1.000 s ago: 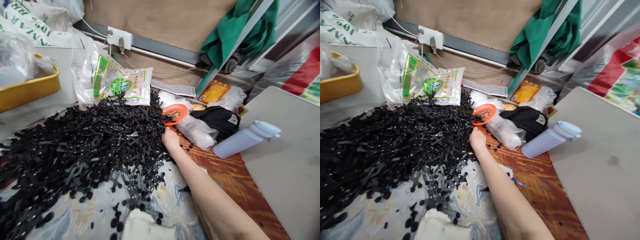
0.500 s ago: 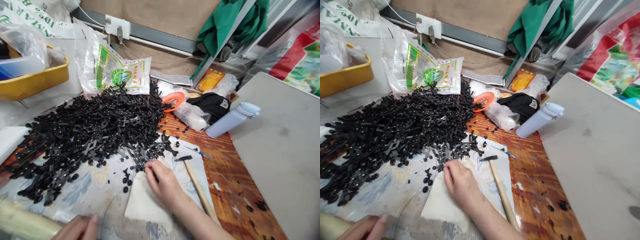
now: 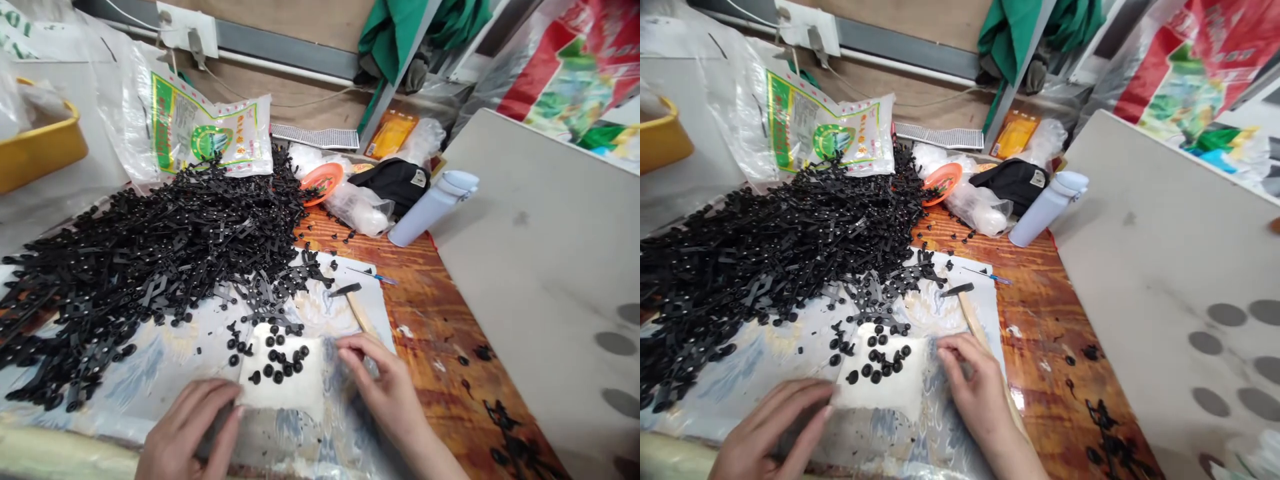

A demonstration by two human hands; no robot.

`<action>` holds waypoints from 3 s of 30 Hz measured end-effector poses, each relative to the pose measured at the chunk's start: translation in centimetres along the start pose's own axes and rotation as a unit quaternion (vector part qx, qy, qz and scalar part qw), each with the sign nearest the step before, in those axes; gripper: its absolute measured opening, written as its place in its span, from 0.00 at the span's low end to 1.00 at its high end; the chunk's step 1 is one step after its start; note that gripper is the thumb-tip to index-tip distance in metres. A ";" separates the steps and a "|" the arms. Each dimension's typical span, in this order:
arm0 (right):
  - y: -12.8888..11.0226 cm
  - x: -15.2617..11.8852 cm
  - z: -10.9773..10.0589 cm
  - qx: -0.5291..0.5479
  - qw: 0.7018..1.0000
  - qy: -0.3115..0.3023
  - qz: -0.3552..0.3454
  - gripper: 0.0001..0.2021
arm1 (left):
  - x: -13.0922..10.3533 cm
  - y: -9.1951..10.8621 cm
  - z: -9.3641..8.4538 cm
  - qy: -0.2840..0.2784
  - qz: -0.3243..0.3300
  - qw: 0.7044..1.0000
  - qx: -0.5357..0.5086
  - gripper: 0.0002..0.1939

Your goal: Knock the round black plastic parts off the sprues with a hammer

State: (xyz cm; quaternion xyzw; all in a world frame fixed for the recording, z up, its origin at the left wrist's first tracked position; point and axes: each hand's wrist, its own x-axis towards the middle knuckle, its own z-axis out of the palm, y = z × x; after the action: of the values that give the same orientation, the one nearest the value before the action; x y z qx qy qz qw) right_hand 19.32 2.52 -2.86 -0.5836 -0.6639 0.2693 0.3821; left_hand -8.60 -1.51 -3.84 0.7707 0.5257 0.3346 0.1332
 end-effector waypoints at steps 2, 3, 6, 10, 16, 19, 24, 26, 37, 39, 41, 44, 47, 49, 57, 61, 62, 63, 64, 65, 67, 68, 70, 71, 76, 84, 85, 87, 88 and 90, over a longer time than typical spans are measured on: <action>-0.4 -0.2 0.7 0.003 0.999 -0.047 -0.017 0.06 | 1.5 0.2 0.1 -0.013 0.031 0.999 0.015 0.11; -0.8 -0.1 1.2 0.003 0.997 -0.069 -0.036 0.07 | 2.4 0.4 0.2 -0.017 0.045 0.999 0.019 0.11; -1.8 0.7 2.4 -0.027 0.990 -0.097 -0.093 0.11 | 4.9 0.9 0.9 -0.036 0.075 0.996 0.016 0.10; -2.3 1.4 2.8 -0.067 0.987 -0.113 -0.097 0.10 | 6.8 0.9 1.9 -0.075 0.086 0.993 -0.002 0.10; -1.9 1.3 3.2 -0.053 0.991 -0.099 -0.079 0.09 | 7.1 0.7 2.7 -0.108 0.079 0.991 -0.011 0.09; -2.0 1.1 3.0 -0.038 0.992 -0.095 -0.078 0.11 | 7.0 0.4 2.4 -0.098 0.084 0.992 0.013 0.09; -3.8 0.7 2.4 -0.016 0.995 -0.075 -0.066 0.09 | 7.1 -0.2 1.8 -0.080 0.094 0.992 0.038 0.10; -4.7 0.8 2.7 -0.056 0.992 -0.076 -0.079 0.08 | 7.3 -0.2 1.8 -0.082 0.094 0.992 0.031 0.10; -6.7 2.7 6.5 -0.221 0.969 -0.111 -0.017 0.08 | 5.1 0.4 1.3 -0.040 0.060 0.997 -0.029 0.07; -6.7 2.5 6.3 -0.215 0.971 -0.105 -0.020 0.09 | 4.4 0.5 1.0 -0.036 0.050 0.997 -0.035 0.07; -6.5 2.4 5.5 -0.190 0.976 -0.102 -0.020 0.08 | 3.8 0.4 0.7 -0.046 0.039 0.997 -0.047 0.07; -6.0 2.8 4.3 -0.158 0.984 -0.079 -0.028 0.04 | 3.8 0.1 0.2 -0.048 0.028 0.997 -0.058 0.07; -5.7 3.4 4.1 -0.165 0.982 -0.077 -0.057 0.06 | 5.2 -0.2 0.1 -0.049 0.021 0.997 -0.053 0.07; -5.7 3.7 4.7 -0.188 0.975 -0.097 -0.068 0.07 | 6.4 -0.3 0.4 -0.079 0.016 0.996 -0.042 0.08; -5.7 3.2 5.1 -0.237 0.967 -0.088 -0.040 0.05 | 7.5 0.1 1.8 -0.143 0.003 0.990 -0.019 0.08; -6.5 3.6 5.3 -0.223 0.967 -0.103 -0.071 0.07 | 7.4 -0.1 1.6 -0.148 0.000 0.989 -0.017 0.08; -6.6 3.7 5.5 -0.221 0.965 -0.110 -0.084 0.07 | 7.4 -0.2 1.6 -0.148 0.000 0.989 -0.016 0.08; -6.7 3.8 5.7 -0.222 0.964 -0.115 -0.094 0.07 | 7.5 -0.2 1.5 -0.147 -0.001 0.989 -0.017 0.08; -6.8 3.9 5.9 -0.223 0.962 -0.118 -0.099 0.08 | 7.5 -0.2 1.5 -0.147 -0.002 0.989 -0.017 0.08; -6.7 3.9 6.1 -0.225 0.962 -0.118 -0.099 0.09 | 7.5 -0.2 1.5 -0.148 -0.002 0.989 -0.016 0.08; -6.5 3.9 6.2 -0.228 0.963 -0.111 -0.088 0.11 | 7.5 -0.1 1.6 -0.148 -0.001 0.989 -0.013 0.08; -6.4 4.0 6.2 -0.227 0.964 -0.107 -0.082 0.10 | 7.5 -0.1 1.7 -0.146 0.001 0.989 -0.010 0.08; -6.4 3.9 5.8 -0.222 0.967 -0.104 -0.074 0.09 | 7.5 0.0 1.8 -0.143 0.009 0.990 -0.005 0.09; -6.4 3.8 5.5 -0.218 0.968 -0.104 -0.072 0.08 | 7.4 0.1 1.8 -0.140 0.012 0.990 -0.004 0.09; -7.1 1.7 3.7 -0.163 0.977 -0.101 -0.090 0.06 | 6.4 0.0 0.7 -0.112 0.021 0.993 -0.011 0.07; -6.2 -1.9 5.9 -0.184 0.971 -0.053 -0.141 0.10 | 4.7 0.5 0.0 -0.161 0.030 0.986 -0.006 0.09; -6.1 -2.0 6.1 -0.188 0.971 -0.049 -0.138 0.11 | 4.7 0.4 0.2 -0.167 0.025 0.986 -0.002 0.09; -6.1 -1.8 6.0 -0.180 0.974 -0.056 -0.128 0.09 | 4.8 0.2 0.5 -0.175 0.015 0.985 -0.001 0.09; -6.2 -1.7 5.7 -0.170 0.975 -0.059 -0.127 0.08 | 4.9 0.1 0.6 -0.176 0.011 0.984 -0.002 0.09; -6.2 -1.4 4.6 -0.148 0.980 -0.053 -0.126 0.06 | 5.0 -0.1 0.6 -0.178 0.001 0.984 -0.012 0.10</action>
State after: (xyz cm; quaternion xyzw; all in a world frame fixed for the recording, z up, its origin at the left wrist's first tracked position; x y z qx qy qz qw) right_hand 12.01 0.42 -0.74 -0.5305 -0.7836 0.1486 0.2871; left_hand -7.16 3.12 -2.40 0.8168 0.4885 0.1990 0.2336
